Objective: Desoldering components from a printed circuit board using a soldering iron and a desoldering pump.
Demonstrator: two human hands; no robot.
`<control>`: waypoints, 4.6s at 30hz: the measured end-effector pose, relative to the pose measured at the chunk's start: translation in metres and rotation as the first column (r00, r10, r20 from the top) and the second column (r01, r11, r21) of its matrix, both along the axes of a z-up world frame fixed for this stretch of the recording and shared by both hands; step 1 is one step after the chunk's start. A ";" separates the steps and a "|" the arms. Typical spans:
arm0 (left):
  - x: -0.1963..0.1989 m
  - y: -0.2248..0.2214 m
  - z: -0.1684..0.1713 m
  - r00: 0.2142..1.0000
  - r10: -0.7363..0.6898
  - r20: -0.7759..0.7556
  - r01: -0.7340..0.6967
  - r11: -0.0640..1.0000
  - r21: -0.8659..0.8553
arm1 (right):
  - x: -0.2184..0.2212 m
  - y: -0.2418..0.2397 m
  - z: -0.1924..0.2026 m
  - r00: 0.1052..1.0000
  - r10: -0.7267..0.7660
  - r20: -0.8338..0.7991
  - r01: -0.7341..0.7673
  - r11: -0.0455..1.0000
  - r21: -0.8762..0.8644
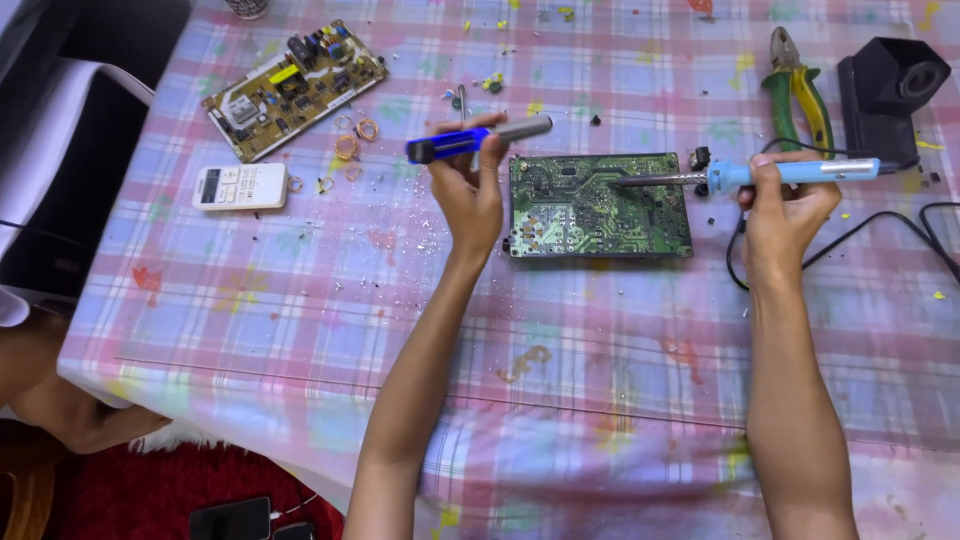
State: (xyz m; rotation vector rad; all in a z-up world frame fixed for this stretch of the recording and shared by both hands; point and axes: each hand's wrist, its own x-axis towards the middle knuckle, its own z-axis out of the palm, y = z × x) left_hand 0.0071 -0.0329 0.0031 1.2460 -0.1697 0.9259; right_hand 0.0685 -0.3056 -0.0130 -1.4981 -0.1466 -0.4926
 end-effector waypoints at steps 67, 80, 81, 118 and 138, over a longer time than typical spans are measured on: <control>-0.003 0.013 0.004 0.978 0.108 -0.178 -0.062 0.967 0.248 | 0.013 0.093 0.146 0.937 0.196 -0.291 -0.348 0.417 -0.840; 0.001 0.012 -0.006 0.965 0.046 -0.260 0.009 0.978 0.208 | 0.011 0.063 0.123 0.965 0.257 -0.059 -0.185 0.498 -0.847; 0.001 0.011 -0.006 0.967 0.034 -0.254 0.018 0.980 0.201 | 0.007 0.061 0.123 0.972 0.234 -0.028 -0.149 0.518 -0.842; -0.004 0.008 -0.002 0.982 0.083 -0.168 -0.057 0.987 0.151 | 0.019 0.010 -0.003 0.997 0.016 0.076 -0.012 0.999 -0.051; -0.004 0.008 -0.001 0.980 0.097 -0.172 -0.068 0.984 0.167 | 0.020 0.007 -0.004 0.995 0.026 0.100 -0.017 0.996 -0.085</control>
